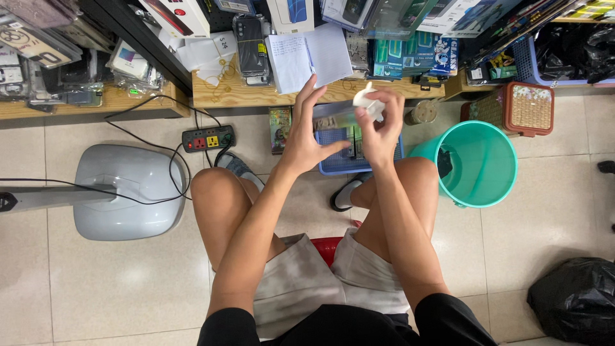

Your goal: The person wipes a small screen with a cloth, takes screen protectors out of a box, counts them, and places them into a blue basket.

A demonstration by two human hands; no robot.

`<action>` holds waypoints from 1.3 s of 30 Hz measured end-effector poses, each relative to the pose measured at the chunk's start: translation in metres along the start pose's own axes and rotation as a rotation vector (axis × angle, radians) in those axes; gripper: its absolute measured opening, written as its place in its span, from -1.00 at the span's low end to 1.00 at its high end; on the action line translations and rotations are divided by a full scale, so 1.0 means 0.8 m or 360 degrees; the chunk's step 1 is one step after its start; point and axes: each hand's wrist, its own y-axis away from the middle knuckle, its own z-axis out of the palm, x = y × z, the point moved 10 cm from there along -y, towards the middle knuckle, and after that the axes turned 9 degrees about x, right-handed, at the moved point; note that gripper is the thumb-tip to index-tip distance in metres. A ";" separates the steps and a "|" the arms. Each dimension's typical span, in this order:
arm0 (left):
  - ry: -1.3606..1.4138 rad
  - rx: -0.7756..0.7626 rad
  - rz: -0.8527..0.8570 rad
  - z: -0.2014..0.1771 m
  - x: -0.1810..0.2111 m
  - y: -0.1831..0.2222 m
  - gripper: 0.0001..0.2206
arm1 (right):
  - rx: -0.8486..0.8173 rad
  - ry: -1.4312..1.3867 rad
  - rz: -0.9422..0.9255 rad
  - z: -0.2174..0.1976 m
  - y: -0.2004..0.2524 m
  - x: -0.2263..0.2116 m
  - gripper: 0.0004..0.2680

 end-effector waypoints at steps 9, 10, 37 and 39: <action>-0.0044 0.0109 -0.0568 -0.015 -0.086 0.017 -0.32 | 0.0295 -0.0083 0.1195 -0.017 0.028 0.072 -0.33; -0.0037 0.0104 -0.0568 -0.013 -0.094 0.019 -0.32 | 0.0302 -0.0078 0.1193 -0.024 0.029 0.083 -0.33; 0.1003 0.0385 -0.0508 -0.011 -0.081 0.005 -0.13 | 0.0523 -0.0976 0.1363 0.040 0.057 0.080 -0.65; 0.0895 0.0256 -0.0395 0.005 -0.095 0.011 -0.26 | 0.0554 -0.1267 0.1561 0.063 0.064 0.068 -0.64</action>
